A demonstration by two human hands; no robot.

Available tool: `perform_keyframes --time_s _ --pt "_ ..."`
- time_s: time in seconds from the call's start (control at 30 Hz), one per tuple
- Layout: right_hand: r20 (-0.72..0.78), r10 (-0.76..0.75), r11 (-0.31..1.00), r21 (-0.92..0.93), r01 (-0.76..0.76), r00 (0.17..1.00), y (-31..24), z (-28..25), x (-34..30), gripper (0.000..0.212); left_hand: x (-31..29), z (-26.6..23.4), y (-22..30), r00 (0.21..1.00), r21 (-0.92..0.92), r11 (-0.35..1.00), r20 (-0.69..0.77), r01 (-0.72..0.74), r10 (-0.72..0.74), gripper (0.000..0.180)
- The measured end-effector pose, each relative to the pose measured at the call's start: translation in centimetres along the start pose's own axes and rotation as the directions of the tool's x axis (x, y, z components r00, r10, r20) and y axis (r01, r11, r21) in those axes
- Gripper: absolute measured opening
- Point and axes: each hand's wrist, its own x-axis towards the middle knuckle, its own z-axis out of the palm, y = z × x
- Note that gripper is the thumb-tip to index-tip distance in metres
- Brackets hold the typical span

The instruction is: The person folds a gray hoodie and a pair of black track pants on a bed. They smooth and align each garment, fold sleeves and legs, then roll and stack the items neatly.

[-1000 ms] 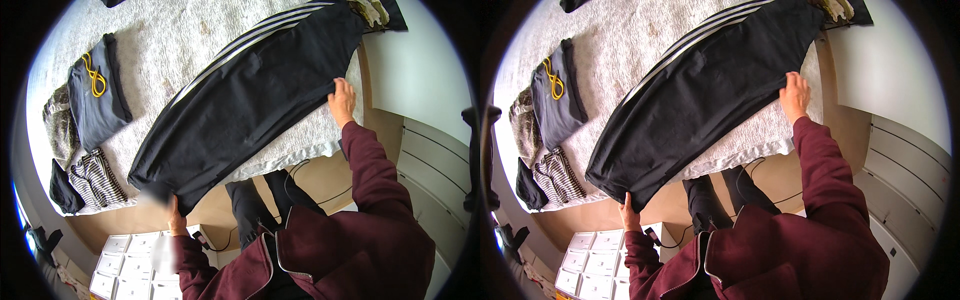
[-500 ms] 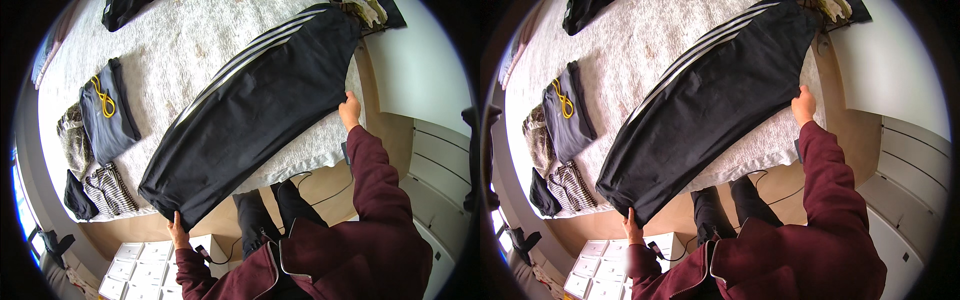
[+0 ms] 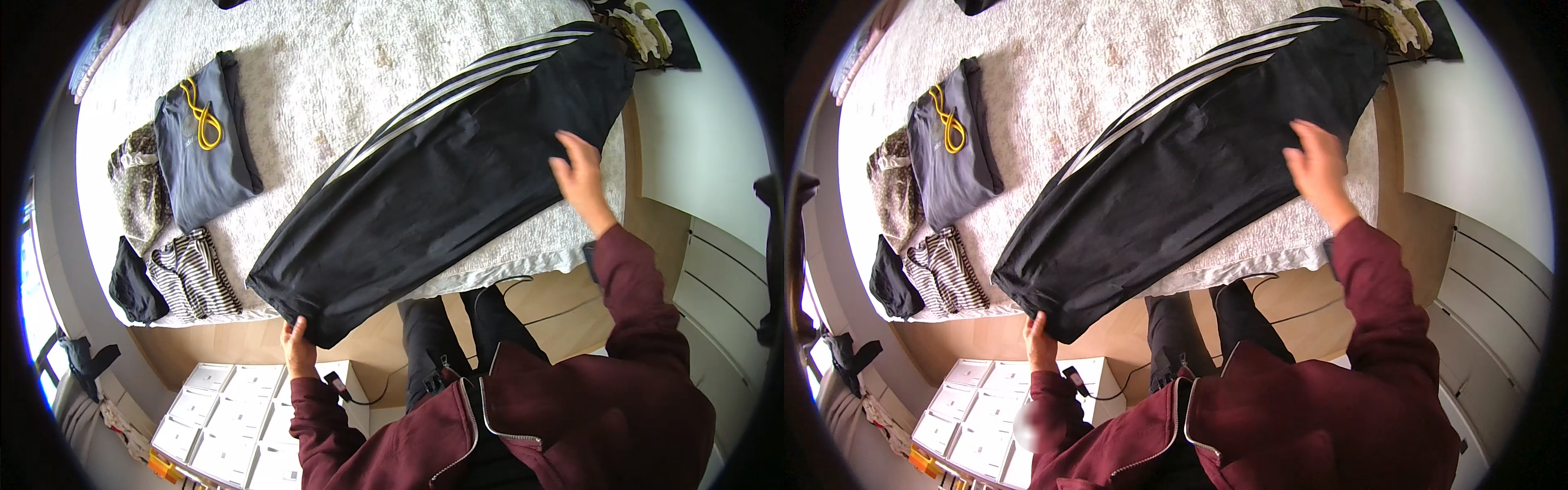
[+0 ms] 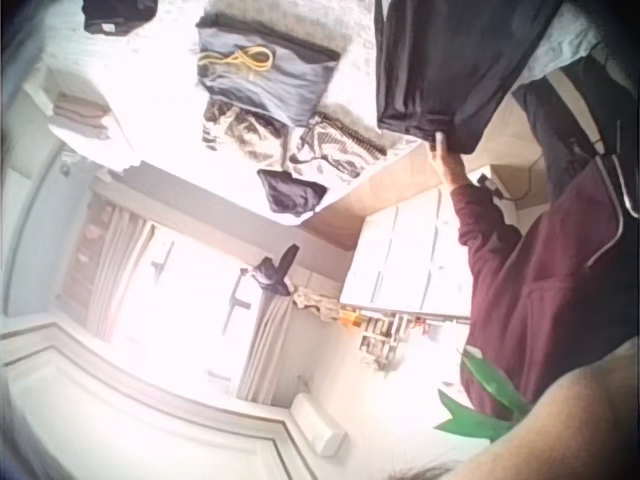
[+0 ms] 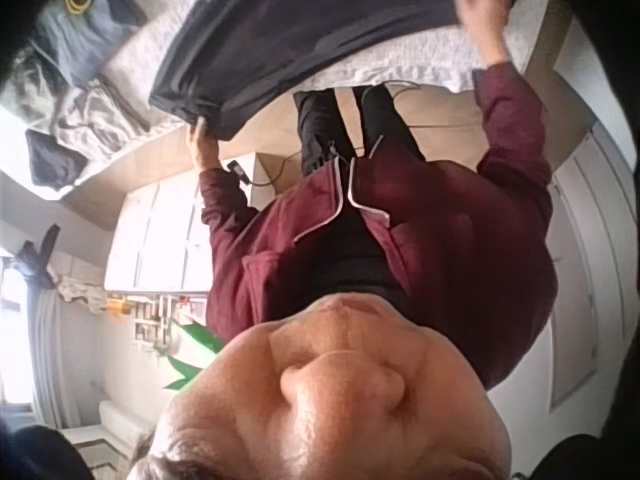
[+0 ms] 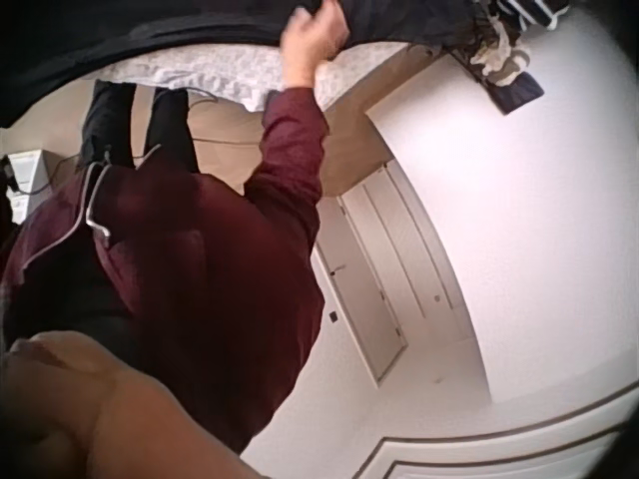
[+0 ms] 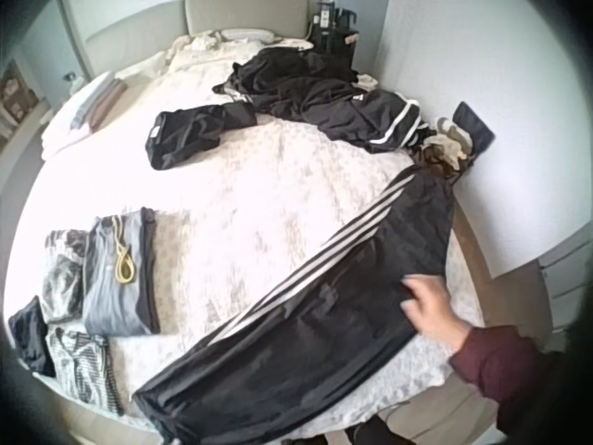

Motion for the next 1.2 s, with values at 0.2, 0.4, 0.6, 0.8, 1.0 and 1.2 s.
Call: perform_keyframes --time_s 0.2,0.4,0.6,0.8,1.0,1.2 --pt "0.296 -0.223 0.973 0.015 0.229 0.929 -10.7 11.5 7.3 0.074 1.6 1.9 1.5 0.990 -0.063 0.997 -0.134 0.043 -0.051 0.038" --pt "0.258 -0.151 0.987 -0.022 0.162 0.954 -11.8 12.5 8.5 0.072 -2.3 3.8 4.4 0.997 -0.021 0.998 -0.040 -0.061 0.060 0.042" --pt "0.343 -0.069 0.995 -0.049 0.091 0.937 -15.0 14.2 9.9 0.068 -4.4 5.8 7.0 0.994 0.070 0.995 -0.079 -0.075 0.080 0.048" --pt "0.105 -0.203 0.975 0.117 0.190 0.974 -14.7 12.8 9.6 0.065 -8.2 9.8 10.6 0.993 0.138 0.983 0.012 -0.120 0.119 0.058" --pt "0.374 -0.216 0.970 0.185 0.156 0.902 -15.6 14.1 8.9 0.071 -15.4 20.2 15.6 0.983 0.192 0.964 0.042 -0.185 0.180 0.069" --pt "0.250 -0.239 0.584 0.809 -0.066 0.938 -14.2 10.6 6.9 0.069 -15.3 32.3 18.0 0.922 0.125 0.943 0.285 -0.308 0.263 0.075"
